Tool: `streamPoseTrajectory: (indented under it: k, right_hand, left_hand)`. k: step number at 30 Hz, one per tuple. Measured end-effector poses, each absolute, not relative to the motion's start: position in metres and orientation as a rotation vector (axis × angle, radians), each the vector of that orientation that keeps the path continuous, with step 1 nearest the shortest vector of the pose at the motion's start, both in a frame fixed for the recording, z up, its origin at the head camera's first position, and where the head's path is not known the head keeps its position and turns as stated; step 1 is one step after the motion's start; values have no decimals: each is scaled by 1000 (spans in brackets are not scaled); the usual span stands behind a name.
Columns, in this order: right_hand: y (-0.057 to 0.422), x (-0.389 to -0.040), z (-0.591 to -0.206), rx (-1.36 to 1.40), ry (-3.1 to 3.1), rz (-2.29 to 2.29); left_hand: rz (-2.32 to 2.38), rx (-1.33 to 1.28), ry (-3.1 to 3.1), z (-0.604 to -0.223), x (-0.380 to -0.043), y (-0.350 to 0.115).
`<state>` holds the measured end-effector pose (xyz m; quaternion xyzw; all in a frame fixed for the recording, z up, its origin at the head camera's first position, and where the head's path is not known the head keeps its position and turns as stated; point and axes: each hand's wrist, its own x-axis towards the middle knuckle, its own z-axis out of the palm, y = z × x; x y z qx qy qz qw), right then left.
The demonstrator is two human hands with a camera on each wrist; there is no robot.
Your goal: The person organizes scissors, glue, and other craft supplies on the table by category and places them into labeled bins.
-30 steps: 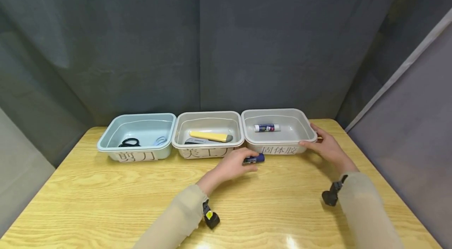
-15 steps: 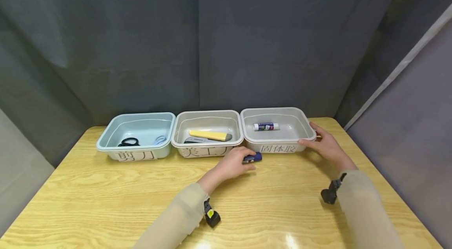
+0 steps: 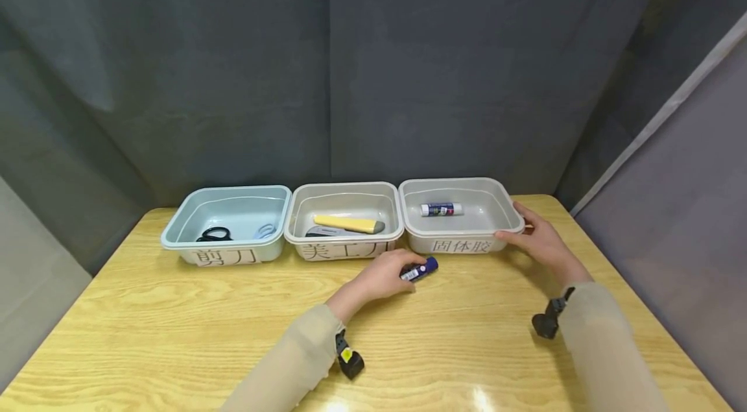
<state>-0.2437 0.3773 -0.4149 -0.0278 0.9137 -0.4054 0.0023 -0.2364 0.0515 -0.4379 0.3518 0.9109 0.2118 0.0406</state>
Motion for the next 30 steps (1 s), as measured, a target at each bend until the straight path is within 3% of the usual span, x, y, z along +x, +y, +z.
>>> streamPoseTrajectory:
  k: [30]
  right_hand:
    - [379, -245, -417, -88, 2865, -1274]
  left_hand:
    - [733, 1162, 2758, -432, -235, 56]
